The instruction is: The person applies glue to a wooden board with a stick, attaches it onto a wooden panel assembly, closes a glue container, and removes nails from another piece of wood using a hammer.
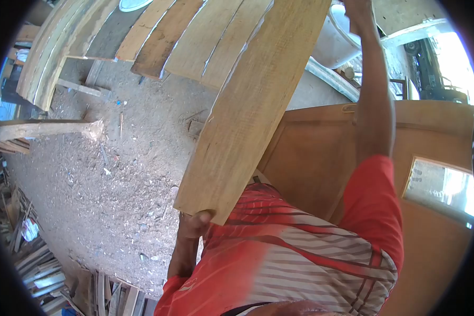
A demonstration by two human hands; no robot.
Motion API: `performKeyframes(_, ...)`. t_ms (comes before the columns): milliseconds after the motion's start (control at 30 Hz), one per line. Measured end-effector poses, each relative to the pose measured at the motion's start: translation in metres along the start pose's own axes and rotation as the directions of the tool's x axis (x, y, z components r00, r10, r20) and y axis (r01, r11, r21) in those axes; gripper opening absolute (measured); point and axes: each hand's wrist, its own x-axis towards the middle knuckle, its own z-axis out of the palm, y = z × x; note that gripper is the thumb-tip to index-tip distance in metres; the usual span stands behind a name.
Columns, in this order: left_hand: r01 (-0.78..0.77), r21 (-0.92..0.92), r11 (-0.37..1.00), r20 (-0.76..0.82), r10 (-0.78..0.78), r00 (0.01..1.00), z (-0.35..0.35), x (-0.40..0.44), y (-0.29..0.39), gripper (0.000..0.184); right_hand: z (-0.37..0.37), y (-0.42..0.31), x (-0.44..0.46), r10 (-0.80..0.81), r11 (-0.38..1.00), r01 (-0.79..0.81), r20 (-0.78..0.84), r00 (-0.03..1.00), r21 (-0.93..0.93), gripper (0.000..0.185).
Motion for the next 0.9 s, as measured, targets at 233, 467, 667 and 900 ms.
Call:
performKeyframes(233, -0.007, 0.136, 0.991, 0.095, -0.006, 0.995, -0.015, 0.049, -0.021, 0.082, -0.034, -0.041, -0.223, 0.412, 0.869, -0.41, 0.052, 0.91, 0.277, 0.034)
performKeyframes(467, -0.009, -0.243, 0.97, 0.19, 0.057, 0.98, 0.058, 0.123, -0.03, 0.076, -0.043, 0.015, -0.351, 0.501, 0.796, -0.519, 0.141, 0.854, 0.313, 0.025)
performKeyframes(667, 0.029, -0.316, 0.948, 0.258, 0.057, 0.965, 0.079, 0.175, -0.056, 0.055, -0.069, 0.04, -0.393, 0.651, 0.672, -0.684, 0.213, 0.728, 0.283, 0.027)
performKeyframes(900, -0.095, -0.246, 0.965, 0.28, 0.165, 0.946, 0.102, 0.222, -0.067, 0.053, -0.073, 0.049, -0.399, 0.724, 0.596, -0.769, 0.259, 0.639, 0.231, 0.029)
